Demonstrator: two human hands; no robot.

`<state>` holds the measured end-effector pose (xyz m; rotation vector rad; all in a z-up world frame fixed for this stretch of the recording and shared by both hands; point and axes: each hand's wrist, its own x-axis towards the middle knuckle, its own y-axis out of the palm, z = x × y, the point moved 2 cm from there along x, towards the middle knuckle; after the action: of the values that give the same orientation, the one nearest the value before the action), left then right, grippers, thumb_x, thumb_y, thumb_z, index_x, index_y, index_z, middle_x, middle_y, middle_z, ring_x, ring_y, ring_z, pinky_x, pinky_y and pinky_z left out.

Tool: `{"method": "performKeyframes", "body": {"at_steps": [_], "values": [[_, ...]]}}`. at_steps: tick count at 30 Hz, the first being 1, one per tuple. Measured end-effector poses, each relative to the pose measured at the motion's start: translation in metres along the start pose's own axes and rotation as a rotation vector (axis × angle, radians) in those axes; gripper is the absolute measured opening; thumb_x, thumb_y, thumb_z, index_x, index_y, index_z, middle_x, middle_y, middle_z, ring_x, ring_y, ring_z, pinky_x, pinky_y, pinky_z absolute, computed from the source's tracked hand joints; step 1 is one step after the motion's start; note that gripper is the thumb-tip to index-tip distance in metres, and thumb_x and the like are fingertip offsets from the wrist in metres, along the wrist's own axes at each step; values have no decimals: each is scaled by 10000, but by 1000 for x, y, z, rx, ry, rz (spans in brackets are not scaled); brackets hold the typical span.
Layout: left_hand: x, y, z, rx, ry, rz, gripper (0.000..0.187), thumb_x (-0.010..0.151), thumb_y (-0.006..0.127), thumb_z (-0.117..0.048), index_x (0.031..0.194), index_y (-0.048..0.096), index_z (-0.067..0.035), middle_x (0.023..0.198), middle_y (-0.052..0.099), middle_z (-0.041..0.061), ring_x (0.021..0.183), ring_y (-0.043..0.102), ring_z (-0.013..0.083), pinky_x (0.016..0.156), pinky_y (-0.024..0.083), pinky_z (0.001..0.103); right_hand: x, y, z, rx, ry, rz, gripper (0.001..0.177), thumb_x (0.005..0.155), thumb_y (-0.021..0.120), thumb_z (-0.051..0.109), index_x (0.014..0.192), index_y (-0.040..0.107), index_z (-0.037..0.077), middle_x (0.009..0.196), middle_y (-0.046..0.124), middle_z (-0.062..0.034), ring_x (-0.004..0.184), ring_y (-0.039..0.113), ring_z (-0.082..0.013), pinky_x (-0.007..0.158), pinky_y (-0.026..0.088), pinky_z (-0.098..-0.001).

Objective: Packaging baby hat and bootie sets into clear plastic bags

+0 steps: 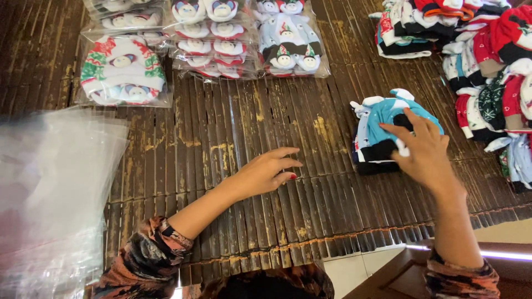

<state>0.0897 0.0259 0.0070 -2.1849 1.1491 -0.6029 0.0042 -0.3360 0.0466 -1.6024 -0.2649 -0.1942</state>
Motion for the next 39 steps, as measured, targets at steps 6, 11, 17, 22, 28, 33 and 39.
{"method": "performKeyframes", "body": {"at_steps": [6,11,17,22,28,33,39], "values": [[-1,3,-17,-89,20,-33,302,939,617,-145,1210,710,-50,1508,514,166,793,743,231,807,614,366,26,-33,-31,583,530,56,417,935,528,-109,1289,649,74,1208,681,-192,1119,606,-337,952,474,-497],[7,15,-17,-183,52,-29,422,998,514,-315,1298,647,-49,1481,536,182,1128,676,313,933,573,399,35,-36,-68,867,519,-201,257,1115,583,193,1328,643,61,1087,639,-41,905,549,-113,731,431,-224],[21,11,-8,-914,-266,17,785,938,316,-575,1550,312,-84,1602,376,177,1383,467,351,1082,498,417,48,-28,14,732,246,-313,330,1071,471,-8,1378,592,-25,1192,640,-192,1031,589,-274,876,471,-361],[-11,-19,33,-1274,-439,-304,1321,730,407,-930,1591,125,31,1552,292,395,1377,417,515,1045,494,564,44,-12,211,871,60,-24,566,748,664,-143,1297,629,-11,1269,650,-289,1113,645,-471,1050,431,-585],[-51,-10,93,-1197,-620,-542,615,767,906,-232,1234,576,-3,1083,644,163,989,693,330,722,631,465,43,19,237,889,-371,490,943,738,892,341,1521,438,73,1595,267,-382,1455,284,-557,1143,174,-675],[-60,-2,91,-996,-387,-414,1046,786,850,-7,1607,201,-31,1517,455,204,1344,468,330,1055,504,480,74,119,158,635,-125,137,322,1021,631,303,1229,724,75,998,626,-115,887,665,-283,869,469,-419],[-76,-34,45,-658,-258,-513,732,861,711,22,1526,417,-58,1356,566,134,1307,466,257,1113,412,495,56,66,218,1018,134,133,243,1014,661,355,1066,613,122,728,525,-54,729,603,-236,709,471,-366]]}}
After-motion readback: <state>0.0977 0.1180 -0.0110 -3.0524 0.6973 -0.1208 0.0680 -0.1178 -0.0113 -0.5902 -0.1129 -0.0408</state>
